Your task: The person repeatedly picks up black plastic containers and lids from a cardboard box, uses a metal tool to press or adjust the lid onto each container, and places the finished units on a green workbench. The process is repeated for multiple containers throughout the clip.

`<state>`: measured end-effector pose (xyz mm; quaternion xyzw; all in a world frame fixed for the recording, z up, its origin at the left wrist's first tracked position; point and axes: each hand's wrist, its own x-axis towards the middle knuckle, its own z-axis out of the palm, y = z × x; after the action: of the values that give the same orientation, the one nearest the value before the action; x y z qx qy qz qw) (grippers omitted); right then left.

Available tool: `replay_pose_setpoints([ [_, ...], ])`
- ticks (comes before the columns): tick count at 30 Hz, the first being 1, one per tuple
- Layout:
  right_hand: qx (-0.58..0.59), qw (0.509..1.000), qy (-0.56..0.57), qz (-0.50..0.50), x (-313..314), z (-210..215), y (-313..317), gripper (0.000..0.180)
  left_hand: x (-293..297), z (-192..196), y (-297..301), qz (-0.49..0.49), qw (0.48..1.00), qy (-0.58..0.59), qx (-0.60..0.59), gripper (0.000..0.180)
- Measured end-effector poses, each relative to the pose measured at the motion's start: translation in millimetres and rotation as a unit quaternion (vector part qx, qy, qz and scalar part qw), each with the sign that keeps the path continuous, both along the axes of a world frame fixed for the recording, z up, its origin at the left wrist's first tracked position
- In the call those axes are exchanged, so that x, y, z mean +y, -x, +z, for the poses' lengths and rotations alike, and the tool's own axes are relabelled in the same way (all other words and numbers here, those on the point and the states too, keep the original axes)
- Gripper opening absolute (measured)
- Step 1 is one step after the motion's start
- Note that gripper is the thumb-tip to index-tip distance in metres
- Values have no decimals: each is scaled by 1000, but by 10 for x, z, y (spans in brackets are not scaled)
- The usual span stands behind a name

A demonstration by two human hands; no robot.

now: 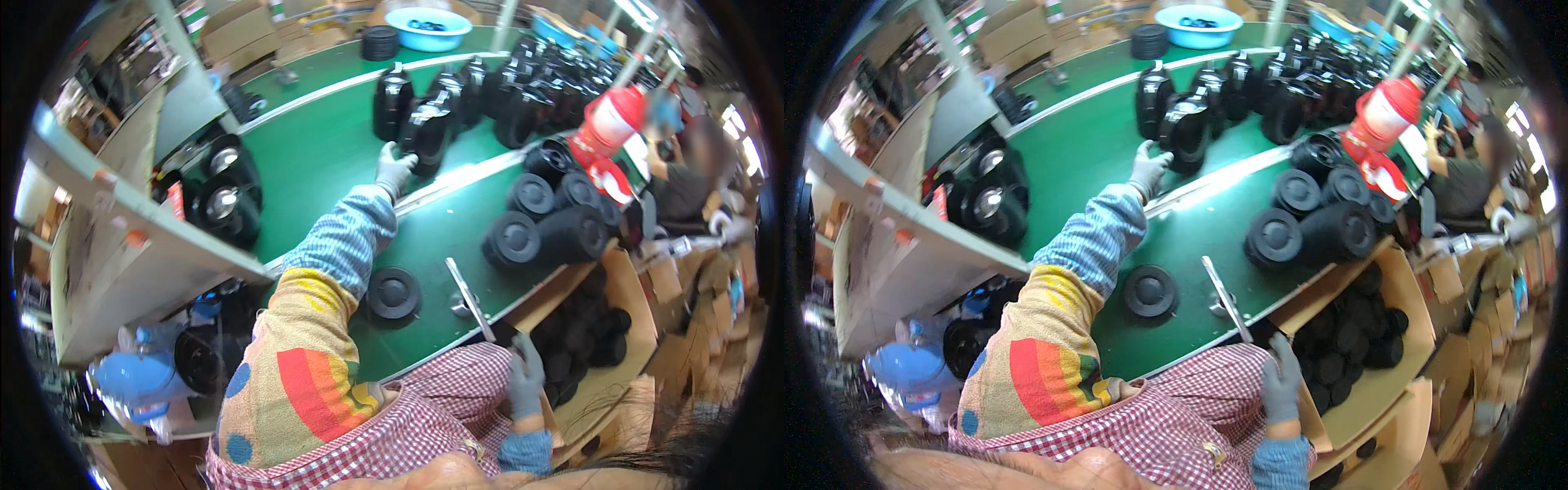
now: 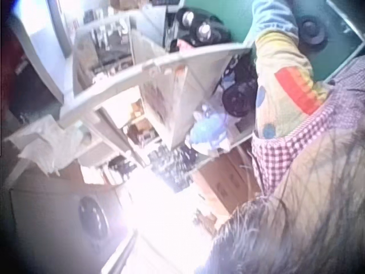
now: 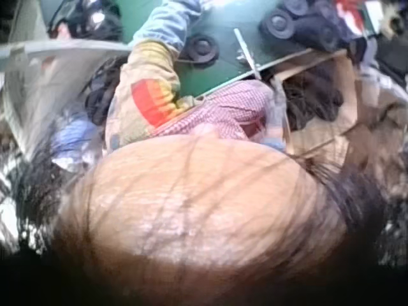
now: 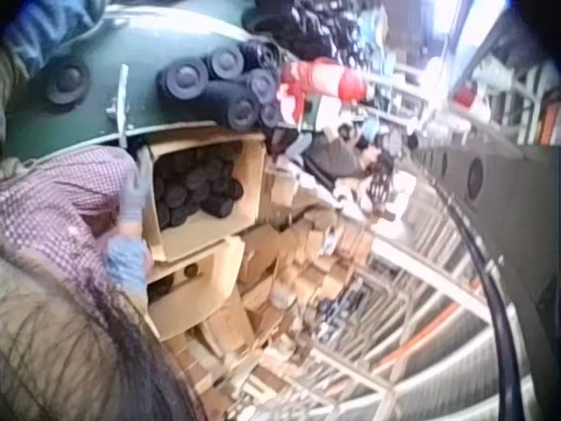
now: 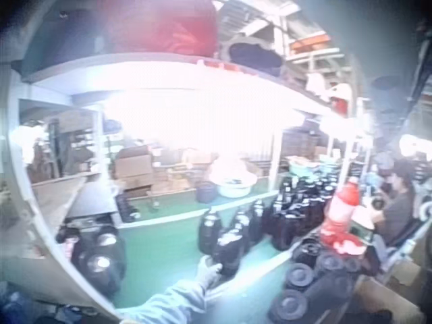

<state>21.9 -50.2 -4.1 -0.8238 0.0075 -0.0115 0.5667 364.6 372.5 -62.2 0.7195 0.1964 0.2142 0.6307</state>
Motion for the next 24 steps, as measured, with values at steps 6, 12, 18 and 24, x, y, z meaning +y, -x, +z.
replay_pose_setpoints([
  [6, 81, 980, -88, -157, -861, -81, 757, 43, 1047, 847, 1561, 180, 792, -574, 104, 94],
  [12, 72, 983, -115, -122, -857, -189, 857, 43, 1520, 945, 2439, 355, 741, -501, 272, 82],
  [18, 27, 990, -126, -54, -798, 25, 1113, 44, 1962, 596, 2052, 518, 837, 77, -157, 46],
  [24, -1, 985, -119, -126, -1183, -61, 1760, 43, 1017, 987, 2556, 242, 886, -393, 42, 29],
])
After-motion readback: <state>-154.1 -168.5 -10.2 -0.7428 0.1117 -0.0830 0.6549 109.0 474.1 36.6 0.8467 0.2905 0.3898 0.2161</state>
